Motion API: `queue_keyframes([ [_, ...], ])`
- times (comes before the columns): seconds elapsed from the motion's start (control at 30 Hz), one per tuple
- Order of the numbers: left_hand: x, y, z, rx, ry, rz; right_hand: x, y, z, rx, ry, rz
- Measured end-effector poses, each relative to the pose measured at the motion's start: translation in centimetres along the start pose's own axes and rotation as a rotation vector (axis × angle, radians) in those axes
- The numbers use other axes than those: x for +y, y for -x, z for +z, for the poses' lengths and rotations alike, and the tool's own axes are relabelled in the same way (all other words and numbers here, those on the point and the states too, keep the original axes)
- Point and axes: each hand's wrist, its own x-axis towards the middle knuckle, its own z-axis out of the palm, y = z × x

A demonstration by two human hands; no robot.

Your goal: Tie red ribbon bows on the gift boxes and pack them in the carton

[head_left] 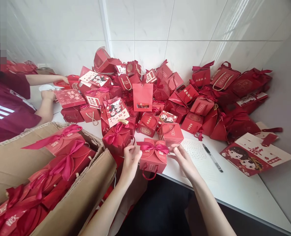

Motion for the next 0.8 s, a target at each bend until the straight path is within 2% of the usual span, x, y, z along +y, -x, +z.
queue_keyframes([
  [0.07,0.0,2.1,0.7,0.056,-0.010,0.041,0.1,-0.1,0.5,0.012,0.046,-0.042],
  [0.17,0.2,4.5,2.3,0.068,-0.122,0.239,0.3,0.1,1.7,-0.015,0.079,-0.083],
  [0.23,0.5,5.0,3.1,0.027,-0.190,0.296,0.6,0.7,2.4,0.055,0.115,-0.123],
  [0.33,1.3,4.1,3.0,0.019,-0.197,0.266,1.0,1.9,2.5,0.108,0.127,-0.170],
  [0.4,2.4,2.8,2.0,0.040,-0.085,0.144,1.3,2.6,2.1,0.063,0.053,-0.171],
  [0.47,4.1,1.5,0.4,0.007,0.187,-0.115,1.8,2.9,1.4,0.071,-0.004,-0.164],
  [0.53,6.3,0.4,-1.6,-0.074,0.525,-0.422,2.3,2.9,0.7,0.124,0.006,-0.142],
  [0.6,8.5,-0.3,-3.4,-0.117,0.772,-0.637,2.7,2.9,0.1,0.144,0.072,-0.098],
  [0.67,10.5,-0.4,-5.0,-0.097,0.880,-0.731,2.8,2.8,-0.1,0.114,0.166,-0.056],
  [0.8,13.1,0.4,-7.6,0.002,0.888,-0.704,2.8,3.0,-0.4,0.027,0.367,-0.042],
])
